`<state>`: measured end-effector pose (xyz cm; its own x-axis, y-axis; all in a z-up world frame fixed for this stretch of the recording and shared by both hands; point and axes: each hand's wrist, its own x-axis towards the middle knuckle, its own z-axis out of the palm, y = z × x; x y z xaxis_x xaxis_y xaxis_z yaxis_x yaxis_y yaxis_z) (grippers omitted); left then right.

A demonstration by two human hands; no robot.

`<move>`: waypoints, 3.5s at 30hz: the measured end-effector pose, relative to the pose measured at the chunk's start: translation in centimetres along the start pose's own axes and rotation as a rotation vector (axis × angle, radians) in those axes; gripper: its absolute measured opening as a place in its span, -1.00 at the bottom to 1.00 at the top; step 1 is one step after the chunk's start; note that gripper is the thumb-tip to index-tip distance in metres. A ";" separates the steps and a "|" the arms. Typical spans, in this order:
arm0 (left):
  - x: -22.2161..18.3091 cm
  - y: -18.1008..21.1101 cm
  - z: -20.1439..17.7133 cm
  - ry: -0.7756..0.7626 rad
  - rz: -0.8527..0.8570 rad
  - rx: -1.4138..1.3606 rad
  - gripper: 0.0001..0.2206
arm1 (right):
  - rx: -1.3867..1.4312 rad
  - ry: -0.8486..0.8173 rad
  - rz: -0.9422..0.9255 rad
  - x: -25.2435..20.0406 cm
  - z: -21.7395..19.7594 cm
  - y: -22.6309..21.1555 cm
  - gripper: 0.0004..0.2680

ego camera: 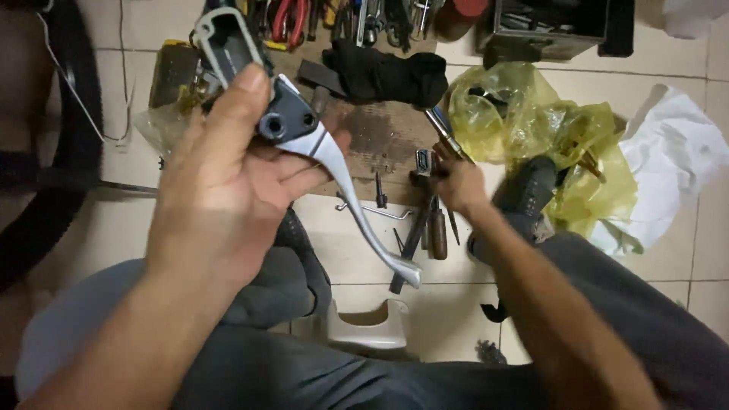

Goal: Adjusting and inspecting a bicycle brake lever assembly using various hand tools on the floor.

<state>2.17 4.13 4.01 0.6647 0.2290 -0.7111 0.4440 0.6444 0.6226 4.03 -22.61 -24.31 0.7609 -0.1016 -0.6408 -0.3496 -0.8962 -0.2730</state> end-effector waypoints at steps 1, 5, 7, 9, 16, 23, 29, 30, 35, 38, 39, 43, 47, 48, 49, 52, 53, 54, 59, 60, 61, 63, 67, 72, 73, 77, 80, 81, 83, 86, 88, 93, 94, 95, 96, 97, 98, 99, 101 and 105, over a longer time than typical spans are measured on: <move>0.4 -0.2 -0.7 0.005 -0.004 0.000 -0.65 | -0.002 -0.006 0.002 0.2 1.9 0.1 -0.87; 2.8 -1.3 -3.1 -0.210 0.109 0.150 -0.75 | 0.247 0.014 0.108 1.4 7.9 0.9 -0.75; 3.4 -1.5 -3.7 -0.225 0.126 0.144 -0.68 | 0.296 0.022 0.075 1.9 10.4 1.2 -0.77; 3.2 -0.9 -2.9 -0.221 0.093 0.248 -0.62 | 0.258 0.072 0.043 2.4 12.7 1.2 -0.81; 3.6 -0.7 -2.1 -0.228 0.043 0.174 -0.57 | 0.418 0.158 0.103 2.6 15.7 -0.4 -0.87; 4.3 -0.7 -3.5 -0.188 -0.007 0.336 -0.60 | 0.564 0.283 0.220 3.3 15.8 1.2 -0.89; 3.6 -0.1 -0.9 -0.010 -0.054 0.391 -0.44 | 0.647 0.302 0.242 5.1 14.9 1.4 -0.86; 3.5 0.1 -0.3 0.053 -0.082 0.396 -0.44 | 0.657 0.302 0.253 5.4 14.6 1.4 -0.85; 3.9 0.2 0.7 0.228 -0.163 0.515 -0.35 | 0.626 0.421 0.247 5.5 14.4 2.9 -0.87; 4.5 -0.3 -0.9 0.245 -0.170 0.514 -0.35 | 0.663 0.501 0.218 6.0 13.8 3.7 -0.88; 4.7 -0.7 -2.0 0.124 -0.119 0.468 -0.37 | 0.689 0.536 0.209 6.4 13.6 4.2 -0.89; 5.2 -1.7 -5.1 -0.241 0.002 0.309 -0.35 | 0.768 0.643 0.182 7.3 12.1 5.6 -0.91; 4.7 -1.5 -3.2 -0.175 0.068 0.403 -0.35 | 0.806 0.735 0.262 7.3 10.4 7.0 -0.89; 4.6 -1.5 -2.5 -0.099 0.045 0.404 -0.36 | 0.827 0.738 0.282 7.3 10.3 7.6 -0.90; 4.5 -1.5 -1.9 -0.023 0.022 0.402 -0.37 | 0.848 0.741 0.302 7.4 10.2 8.2 -0.91; 4.6 -1.5 -2.2 0.132 -0.032 0.398 -0.36 | 0.890 0.742 0.345 7.5 10.5 9.7 -0.93; 5.1 -1.7 -3.5 -0.124 -0.004 0.323 -0.38 | 0.886 0.737 0.359 7.5 10.7 10.2 -0.91; 5.6 -1.9 -4.9 -0.380 0.005 0.234 -0.36 | 0.882 0.732 0.373 7.4 10.8 10.7 -0.90; 4.9 -2.1 -4.0 -0.255 0.025 0.332 -0.35 | 0.617 0.756 0.258 5.7 10.3 9.4 -0.85; 4.9 -2.1 -4.1 -0.310 0.011 0.303 -0.37 | 0.478 0.792 0.177 5.7 10.5 9.3 -0.81; 4.8 -2.0 -3.6 -0.312 0.012 0.304 -0.37 | 0.478 0.793 0.178 5.7 10.6 9.2 -0.81; 4.5 -1.8 -2.7 -0.195 0.012 0.387 -0.41 | 0.195 0.765 -0.022 5.8 10.9 9.1 -0.70; 4.5 -1.7 -2.8 -0.185 0.013 0.386 -0.40 | -0.063 0.424 0.052 5.8 10.4 8.6 -0.59; 4.5 -1.7 -2.8 -0.146 -0.004 0.391 -0.38 | 0.086 0.339 -0.050 5.9 10.0 9.3 -0.64; 4.8 -1.7 -3.1 -0.148 -0.005 0.390 -0.38 | 0.084 0.341 -0.049 5.3 9.4 8.9 -0.64; 5.2 -1.6 -4.2 -0.302 0.019 0.356 -0.37 | 0.093 0.234 0.050 4.0 7.7 7.3 -0.67; 4.7 -1.9 -4.1 -0.328 0.038 0.298 -0.36 | 0.017 0.276 -0.001 4.3 8.3 7.5 -0.68; 4.5 -2.1 -4.0 -0.290 0.050 0.257 -0.35 | -0.007 0.355 -0.076 4.4 8.9 7.6 -0.68; 4.7 -1.7 -4.0 -0.322 0.036 0.303 -0.38 | -0.078 0.487 -0.185 5.2 10.3 8.2 -0.71; 4.6 -1.7 -3.6 -0.284 0.026 0.335 -0.39 | -0.150 0.609 -0.292 5.8 11.5 8.2 -0.76; 4.4 -1.9 -3.4 -0.217 0.032 0.321 -0.38 | -0.149 0.601 -0.289 6.0 11.8 8.1 -0.79; 4.6 -1.9 -4.1 -0.273 -0.014 0.229 -0.37 | -0.234 0.590 -0.251 5.8 12.5 8.2 -0.85; 4.6 -2.0 -4.2 -0.272 -0.014 0.229 -0.37 | -0.234 0.590 -0.251 5.4 12.6 7.7 -0.85; 4.7 -2.0 -4.3 -0.279 0.011 0.248 -0.35 | -0.272 0.628 -0.372 5.0 12.6 7.1 -0.88; 4.7 -2.1 -4.3 -0.287 0.037 0.268 -0.33 | -0.309 0.665 -0.493 4.6 12.6 6.6 -0.88; 4.7 -2.1 -4.5 -0.287 0.039 0.268 -0.33 | -0.307 0.667 -0.494 5.0 12.9 6.2 -0.88; 4.8 -2.1 -4.7 -0.358 0.049 0.221 -0.32 | -0.279 0.665 -0.601 5.3 13.1 5.8 -0.90; 4.8 -2.1 -5.0 -0.427 0.058 0.173 -0.30 | -0.247 0.662 -0.710 5.7 13.5 5.2 -0.89; 5.0 -2.0 -4.9 -0.373 0.045 0.245 -0.29 | -0.276 0.504 -0.702 5.2 14.0 4.0 -0.79; 3.9 -0.2 1.1 0.268 -0.204 0.521 -0.40 | -0.083 0.299 -0.696 5.8 15.9 4.0 -0.68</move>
<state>5.34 4.06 1.46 0.3913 0.3577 -0.8479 0.8262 0.2694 0.4949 -1.66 -19.92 -40.53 0.9106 0.3968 -0.1159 0.2983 -0.8247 -0.4805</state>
